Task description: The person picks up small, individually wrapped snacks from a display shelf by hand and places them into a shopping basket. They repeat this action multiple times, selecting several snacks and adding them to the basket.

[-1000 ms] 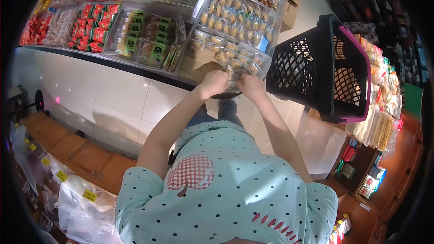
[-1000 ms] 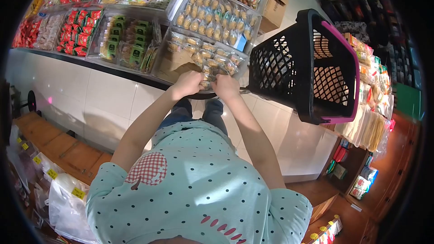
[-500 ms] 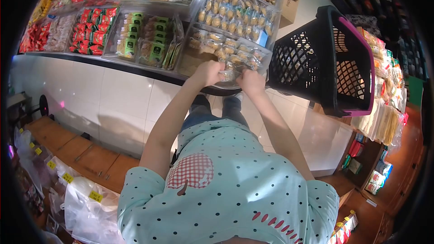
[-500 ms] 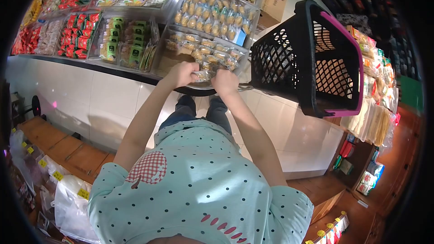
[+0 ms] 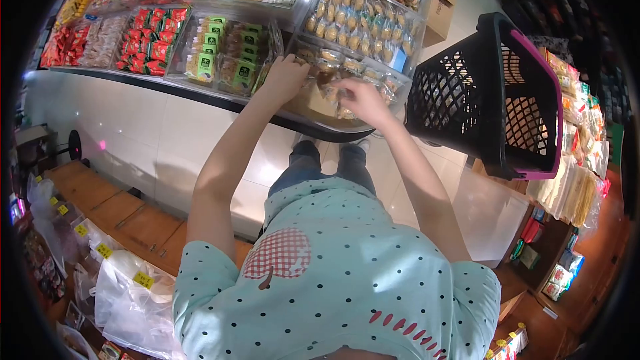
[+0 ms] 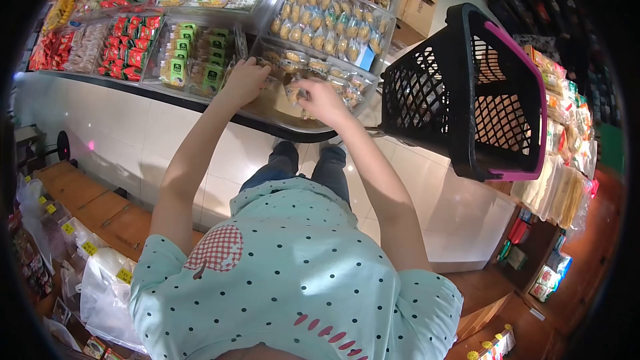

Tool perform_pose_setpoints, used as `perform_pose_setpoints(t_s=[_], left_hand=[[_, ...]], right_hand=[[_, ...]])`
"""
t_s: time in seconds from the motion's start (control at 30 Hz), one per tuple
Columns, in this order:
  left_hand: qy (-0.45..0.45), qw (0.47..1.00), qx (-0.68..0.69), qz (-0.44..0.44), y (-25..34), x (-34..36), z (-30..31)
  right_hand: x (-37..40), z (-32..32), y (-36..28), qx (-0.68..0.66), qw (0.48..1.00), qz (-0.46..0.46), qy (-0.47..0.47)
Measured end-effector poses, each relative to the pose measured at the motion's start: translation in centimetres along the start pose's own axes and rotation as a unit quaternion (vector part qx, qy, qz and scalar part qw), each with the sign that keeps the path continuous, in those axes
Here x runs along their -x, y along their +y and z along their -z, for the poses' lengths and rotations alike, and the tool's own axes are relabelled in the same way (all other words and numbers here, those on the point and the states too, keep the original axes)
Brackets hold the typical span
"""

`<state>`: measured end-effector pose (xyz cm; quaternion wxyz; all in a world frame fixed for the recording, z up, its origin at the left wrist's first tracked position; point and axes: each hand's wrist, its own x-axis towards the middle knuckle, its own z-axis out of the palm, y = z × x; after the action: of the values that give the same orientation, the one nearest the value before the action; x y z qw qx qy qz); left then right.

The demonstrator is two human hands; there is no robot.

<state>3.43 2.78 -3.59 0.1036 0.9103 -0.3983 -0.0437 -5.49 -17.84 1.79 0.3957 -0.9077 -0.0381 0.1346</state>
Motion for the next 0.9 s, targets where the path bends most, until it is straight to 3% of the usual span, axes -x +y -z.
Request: perform_pose_setpoints(t_s=[0.1, 0.2, 0.33, 0.4, 0.5, 0.7, 0.77, 0.9], left_hand=[[0.003, 0.999, -0.032, -0.026, -0.8, -0.7, -1.1], [-0.033, 0.995, -0.085, -0.033, -0.9, -1.1, -1.6], [0.051, 0.993, -0.095, -0.046, -1.1, -1.2, -2.4], [0.081, 0.991, -0.097, -0.046, -0.9, -1.2, -2.8], [0.099, 0.99, -0.102, -0.013, -0.3, -0.7, -2.5], [0.137, 0.988, -0.074, 0.018, 2.3, 1.1, -0.9], [0.188, 0.981, 0.041, 0.015, 4.2, 1.2, -0.5], [0.105, 0.989, 0.103, -0.025, 7.4, 0.0, -2.4]], right_hand=[[-2.9, -3.0, 2.7, 0.043, 0.991, 0.123, 0.022], [-4.3, -4.6, 3.3, 0.052, 0.995, 0.089, 0.015], [-5.0, -6.6, 5.3, 0.103, 0.991, 0.085, 0.018], [-4.5, -7.0, 5.5, 0.25, 0.954, 0.139, 0.091], [-3.8, -7.2, 5.1, 0.261, 0.941, 0.157, 0.147], [-0.9, -1.0, 5.6, 0.21, 0.936, 0.103, 0.264], [1.3, 1.3, 6.0, 0.186, 0.935, 0.054, 0.298], [4.0, 2.2, 8.3, 0.206, 0.943, -0.009, 0.261]])
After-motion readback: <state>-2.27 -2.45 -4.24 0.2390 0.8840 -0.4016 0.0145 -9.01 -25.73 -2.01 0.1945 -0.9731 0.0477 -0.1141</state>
